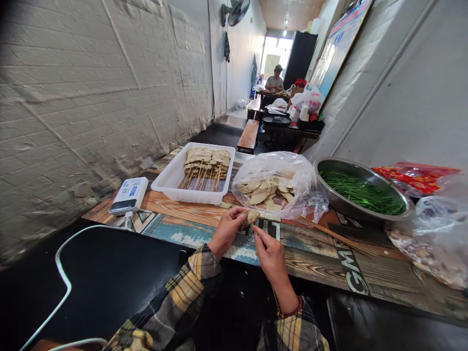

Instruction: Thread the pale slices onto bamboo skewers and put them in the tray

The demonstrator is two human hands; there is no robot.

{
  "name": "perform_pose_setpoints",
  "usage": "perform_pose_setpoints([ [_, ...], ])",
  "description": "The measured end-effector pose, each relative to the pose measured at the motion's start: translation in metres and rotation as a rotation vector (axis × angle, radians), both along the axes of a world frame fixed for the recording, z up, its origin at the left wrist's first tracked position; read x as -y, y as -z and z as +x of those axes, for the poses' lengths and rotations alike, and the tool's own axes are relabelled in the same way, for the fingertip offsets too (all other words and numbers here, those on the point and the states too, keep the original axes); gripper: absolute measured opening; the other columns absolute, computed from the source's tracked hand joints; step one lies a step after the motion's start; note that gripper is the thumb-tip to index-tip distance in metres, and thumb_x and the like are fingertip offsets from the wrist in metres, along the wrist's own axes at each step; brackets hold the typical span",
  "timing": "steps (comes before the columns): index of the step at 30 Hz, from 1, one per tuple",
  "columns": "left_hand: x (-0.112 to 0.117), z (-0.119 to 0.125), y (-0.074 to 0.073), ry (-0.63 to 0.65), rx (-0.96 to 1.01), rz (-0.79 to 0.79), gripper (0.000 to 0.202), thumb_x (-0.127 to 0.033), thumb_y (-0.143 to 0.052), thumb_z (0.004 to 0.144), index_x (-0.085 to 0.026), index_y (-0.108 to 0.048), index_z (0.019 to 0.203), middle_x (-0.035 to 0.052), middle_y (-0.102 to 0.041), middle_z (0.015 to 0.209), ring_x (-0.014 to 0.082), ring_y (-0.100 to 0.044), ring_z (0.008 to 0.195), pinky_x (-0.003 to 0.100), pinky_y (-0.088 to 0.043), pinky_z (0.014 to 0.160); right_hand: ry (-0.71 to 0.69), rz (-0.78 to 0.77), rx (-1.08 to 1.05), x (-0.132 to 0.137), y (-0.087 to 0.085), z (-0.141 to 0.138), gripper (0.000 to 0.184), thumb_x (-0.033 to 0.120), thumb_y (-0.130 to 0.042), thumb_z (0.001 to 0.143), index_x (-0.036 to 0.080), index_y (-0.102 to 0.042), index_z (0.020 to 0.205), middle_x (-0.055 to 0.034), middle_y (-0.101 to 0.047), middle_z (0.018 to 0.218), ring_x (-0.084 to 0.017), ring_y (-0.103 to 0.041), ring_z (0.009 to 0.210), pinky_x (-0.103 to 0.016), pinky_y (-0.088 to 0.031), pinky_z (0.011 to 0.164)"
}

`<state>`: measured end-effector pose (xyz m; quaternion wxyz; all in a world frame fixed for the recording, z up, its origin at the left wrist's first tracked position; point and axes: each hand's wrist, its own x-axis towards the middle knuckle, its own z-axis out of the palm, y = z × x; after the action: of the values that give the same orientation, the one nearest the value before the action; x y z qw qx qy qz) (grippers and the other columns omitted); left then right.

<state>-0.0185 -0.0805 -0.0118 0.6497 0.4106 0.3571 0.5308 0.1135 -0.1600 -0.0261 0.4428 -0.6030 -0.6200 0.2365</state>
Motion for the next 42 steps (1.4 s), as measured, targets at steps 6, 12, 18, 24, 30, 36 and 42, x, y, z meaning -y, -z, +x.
perform_pose_setpoints([
  [6,-0.0001,0.0026,-0.0012,-0.036,-0.009,-0.017,0.021,-0.031,-0.073,0.064,-0.016,-0.061,0.074,-0.0008,-0.062,0.066,0.0109,-0.055,0.057,0.023,-0.046,0.056,0.016,-0.018,-0.041,-0.0014,0.0026,-0.001,0.043,0.039,-0.047,0.092,0.012,-0.069,0.116,0.0013,-0.056,0.05,-0.014,-0.054,0.046,-0.023,-0.043,0.047],
  [12,0.0,0.0025,-0.0038,-0.037,0.006,-0.012,0.02,-0.027,-0.072,0.063,-0.017,-0.056,0.071,-0.0034,-0.058,0.064,0.0101,-0.054,0.055,0.023,-0.046,0.056,-0.001,-0.014,-0.063,-0.0038,0.0081,0.0009,0.042,0.039,-0.048,0.091,0.012,-0.07,0.115,0.0017,-0.055,0.05,-0.013,-0.053,0.044,-0.023,-0.042,0.046],
  [18,0.0014,0.0018,-0.0058,-0.033,-0.002,0.017,0.019,-0.027,-0.071,0.065,-0.017,-0.057,0.073,-0.0034,-0.058,0.066,0.0097,-0.053,0.057,0.022,-0.045,0.058,-0.008,-0.039,-0.122,-0.0042,0.0071,0.0003,0.043,0.039,-0.049,0.091,0.011,-0.069,0.116,0.0024,-0.054,0.05,-0.012,-0.051,0.042,-0.022,-0.041,0.044],
  [24,0.0006,0.0021,-0.0035,0.006,-0.049,0.055,0.018,-0.028,-0.07,0.066,-0.017,-0.058,0.072,-0.0031,-0.057,0.065,0.0097,-0.052,0.057,0.022,-0.041,0.058,-0.001,-0.07,-0.17,-0.0056,0.0068,0.0017,0.04,0.044,-0.05,0.09,0.011,-0.069,0.105,0.0034,-0.053,0.048,-0.01,-0.048,0.039,-0.02,-0.037,0.039],
  [30,0.0008,0.0022,0.0001,0.099,-0.154,0.136,0.02,-0.032,-0.07,0.07,-0.016,-0.059,0.076,-0.0028,-0.057,0.065,0.0098,-0.052,0.058,0.021,-0.04,0.059,0.025,-0.111,-0.255,-0.0062,0.0023,0.0025,0.038,0.049,-0.051,0.089,0.014,-0.065,0.091,0.0038,-0.055,0.048,-0.008,-0.046,0.034,-0.019,-0.035,0.038],
  [36,-0.0016,-0.0011,-0.0028,0.087,-0.149,0.081,0.042,-0.043,-0.069,0.074,-0.015,-0.064,0.105,0.0038,-0.067,0.085,0.0137,-0.058,0.075,0.023,-0.042,0.066,0.024,-0.104,-0.322,-0.0072,0.0014,0.0007,0.038,0.05,-0.052,0.089,0.014,-0.064,0.09,0.0047,-0.054,0.048,-0.008,-0.044,0.034,-0.019,-0.034,0.038],
  [42,-0.0034,0.0006,-0.0035,0.203,-0.051,0.024,0.037,-0.044,-0.074,0.07,-0.014,-0.07,0.091,0.0054,-0.069,0.083,0.0159,-0.061,0.076,0.025,-0.045,0.069,-0.003,-0.073,-0.293,-0.0069,0.0005,-0.0011,0.034,0.047,-0.051,0.09,0.015,-0.064,0.09,0.005,-0.054,0.048,-0.008,-0.046,0.034,-0.019,-0.035,0.039],
])
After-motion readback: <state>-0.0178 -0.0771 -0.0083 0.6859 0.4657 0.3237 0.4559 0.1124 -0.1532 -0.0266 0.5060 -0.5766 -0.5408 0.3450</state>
